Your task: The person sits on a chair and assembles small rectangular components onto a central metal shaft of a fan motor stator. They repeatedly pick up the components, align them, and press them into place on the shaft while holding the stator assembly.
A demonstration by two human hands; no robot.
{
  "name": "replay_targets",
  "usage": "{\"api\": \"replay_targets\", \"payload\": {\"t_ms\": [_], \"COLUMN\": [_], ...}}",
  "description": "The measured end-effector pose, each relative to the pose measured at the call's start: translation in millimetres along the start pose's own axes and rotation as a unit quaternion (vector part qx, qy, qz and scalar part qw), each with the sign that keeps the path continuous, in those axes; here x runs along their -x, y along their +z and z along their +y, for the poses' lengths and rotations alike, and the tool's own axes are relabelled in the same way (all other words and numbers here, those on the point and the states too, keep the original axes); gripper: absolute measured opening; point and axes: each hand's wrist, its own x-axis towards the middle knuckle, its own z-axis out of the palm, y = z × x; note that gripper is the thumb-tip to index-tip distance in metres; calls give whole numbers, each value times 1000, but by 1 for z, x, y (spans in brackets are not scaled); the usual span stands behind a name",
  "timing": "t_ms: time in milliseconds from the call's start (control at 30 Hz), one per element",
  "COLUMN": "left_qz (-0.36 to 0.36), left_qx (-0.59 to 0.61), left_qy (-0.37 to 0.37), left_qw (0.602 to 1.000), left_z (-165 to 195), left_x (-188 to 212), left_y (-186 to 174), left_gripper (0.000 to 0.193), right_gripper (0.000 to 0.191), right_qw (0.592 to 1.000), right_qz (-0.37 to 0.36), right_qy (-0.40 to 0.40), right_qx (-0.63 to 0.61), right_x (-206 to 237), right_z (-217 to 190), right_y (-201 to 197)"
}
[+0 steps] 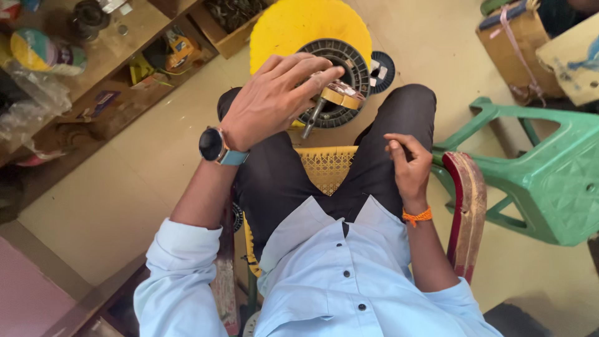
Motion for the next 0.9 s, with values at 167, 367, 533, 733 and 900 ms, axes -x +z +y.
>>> {"api": "replay_targets", "payload": {"t_ms": [167, 367, 533, 733, 900], "left_qz": [-96, -41, 24, 108, 146], "left_qx": [14, 27, 18, 2, -2], "left_qy": [-3, 7, -89, -183, -217], "left_qw": [995, 999, 996, 977, 965], "left_z": [-26, -36, -15, 17, 20], "left_x": [-22, -5, 10, 35, 59], "left_y": [22, 11, -58, -82, -71], "left_gripper": [32, 33, 15, 20, 17], "right_gripper": [15, 15, 14, 16, 20], "right_qw": [1000, 998, 998, 945, 865], "right_qz": [0, 10, -19, -199, -253], "right_qy": [20, 68, 53, -161, -315], "right_qx": [12, -3, 4, 205, 296], "right_x": [12, 7, -29, -104, -140], "right_z": [-8, -34, -83, -150, -170], "right_y": [-21, -53, -68, -37, -24]}}
